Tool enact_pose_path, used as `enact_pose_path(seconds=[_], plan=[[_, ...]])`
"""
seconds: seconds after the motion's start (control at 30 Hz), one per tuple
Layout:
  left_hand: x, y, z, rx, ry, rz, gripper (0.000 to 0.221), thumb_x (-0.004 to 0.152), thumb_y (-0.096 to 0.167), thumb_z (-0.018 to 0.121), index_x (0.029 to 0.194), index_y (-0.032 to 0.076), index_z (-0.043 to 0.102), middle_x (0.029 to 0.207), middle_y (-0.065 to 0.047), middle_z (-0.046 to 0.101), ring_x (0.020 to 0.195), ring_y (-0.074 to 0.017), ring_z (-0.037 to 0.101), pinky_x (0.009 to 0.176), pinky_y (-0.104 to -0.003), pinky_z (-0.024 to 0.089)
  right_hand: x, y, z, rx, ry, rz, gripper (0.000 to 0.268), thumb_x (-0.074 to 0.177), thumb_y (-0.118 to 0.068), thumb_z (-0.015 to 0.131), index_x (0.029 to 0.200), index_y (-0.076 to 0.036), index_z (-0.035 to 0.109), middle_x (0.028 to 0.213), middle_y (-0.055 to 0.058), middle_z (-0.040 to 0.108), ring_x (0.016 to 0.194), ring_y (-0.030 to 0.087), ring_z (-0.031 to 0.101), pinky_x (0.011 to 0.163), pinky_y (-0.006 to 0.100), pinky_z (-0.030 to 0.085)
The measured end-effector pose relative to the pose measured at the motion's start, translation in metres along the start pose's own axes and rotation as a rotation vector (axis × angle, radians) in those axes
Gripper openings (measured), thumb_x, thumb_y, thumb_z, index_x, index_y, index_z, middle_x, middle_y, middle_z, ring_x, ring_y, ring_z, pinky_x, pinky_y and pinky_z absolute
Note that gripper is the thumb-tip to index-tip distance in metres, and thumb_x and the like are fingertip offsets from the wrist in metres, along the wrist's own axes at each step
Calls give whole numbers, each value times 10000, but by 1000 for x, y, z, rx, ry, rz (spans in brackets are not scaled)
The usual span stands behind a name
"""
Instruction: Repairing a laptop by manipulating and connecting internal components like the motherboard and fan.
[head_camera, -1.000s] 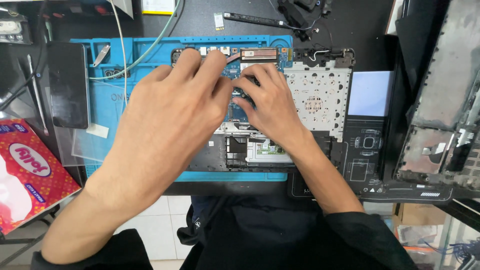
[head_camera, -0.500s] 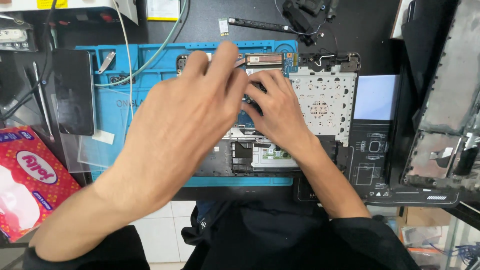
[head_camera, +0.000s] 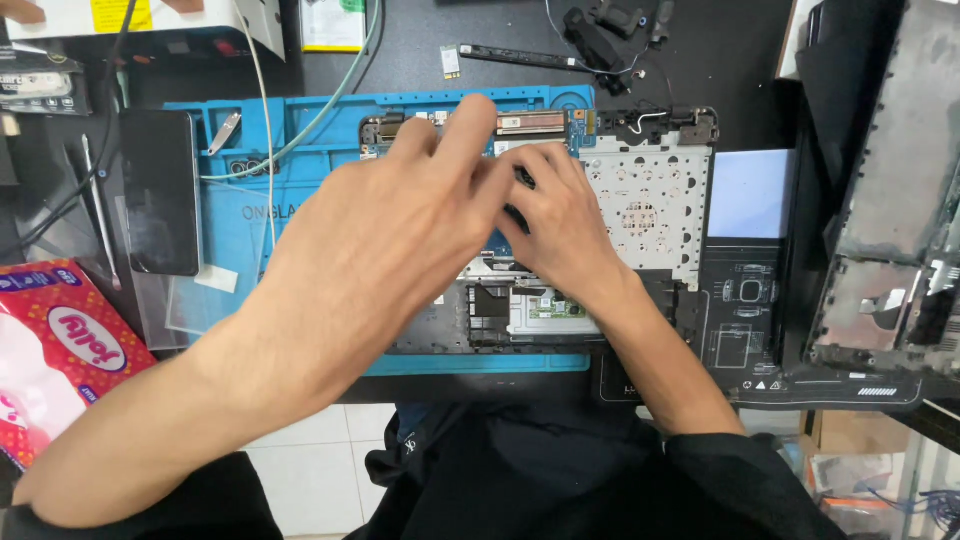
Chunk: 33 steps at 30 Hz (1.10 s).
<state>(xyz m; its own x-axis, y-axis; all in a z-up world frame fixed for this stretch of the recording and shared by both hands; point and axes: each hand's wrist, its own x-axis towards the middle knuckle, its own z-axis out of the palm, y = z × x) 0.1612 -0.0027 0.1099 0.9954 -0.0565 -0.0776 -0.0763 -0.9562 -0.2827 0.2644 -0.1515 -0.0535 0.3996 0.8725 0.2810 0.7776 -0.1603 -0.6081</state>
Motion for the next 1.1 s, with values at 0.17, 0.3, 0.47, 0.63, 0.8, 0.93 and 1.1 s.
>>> enact_pose_path(seconds=[0.17,0.3,0.47,0.63,0.8,0.93,1.1], plan=[[6,8,0,42,-124,28,212,744,97,730,912,-2,649,1072,-72,494,942,-156,630,550,-227,557,-2,2,0,-3,7,-13,332,800,-38,794,1117,-49,694,1234,81,622,1197,331,549,994,465,472],[8,14,3,-16,-50,29,161,771,116,726,864,-4,673,1049,-82,500,895,-164,627,534,-249,556,-2,3,1,25,17,9,362,773,-25,774,1120,-12,671,1246,114,614,1200,345,546,1003,475,466],[18,13,-7,62,-68,22,145,749,133,714,795,0,678,1023,-73,506,866,-146,629,499,-224,552,-1,3,0,37,10,18,411,753,-7,757,1156,5,677,1233,126,614,1183,355,548,989,478,461],[19,14,-4,15,-83,-32,141,802,131,697,841,-4,678,974,-69,503,862,-145,633,511,-227,559,-1,3,-1,43,13,20,388,794,-28,773,1164,-7,658,1227,120,599,1195,351,551,995,478,464],[20,6,-7,12,-40,25,157,782,124,700,867,-4,673,986,-64,509,883,-140,637,501,-224,555,2,3,-2,52,22,13,427,788,-22,772,1198,-4,654,1230,124,603,1182,354,549,986,481,462],[17,5,-3,14,-116,17,135,772,124,714,812,10,655,987,-68,507,871,-143,633,514,-220,558,3,1,-2,21,-6,24,432,774,-13,775,1189,-3,654,1213,128,611,1167,361,545,981,481,465],[9,1,2,3,-5,14,166,760,152,711,844,21,654,1021,-68,505,855,-131,626,516,-207,553,0,2,0,3,-5,26,389,772,-13,778,1139,-19,648,1213,125,613,1178,359,549,990,480,472]])
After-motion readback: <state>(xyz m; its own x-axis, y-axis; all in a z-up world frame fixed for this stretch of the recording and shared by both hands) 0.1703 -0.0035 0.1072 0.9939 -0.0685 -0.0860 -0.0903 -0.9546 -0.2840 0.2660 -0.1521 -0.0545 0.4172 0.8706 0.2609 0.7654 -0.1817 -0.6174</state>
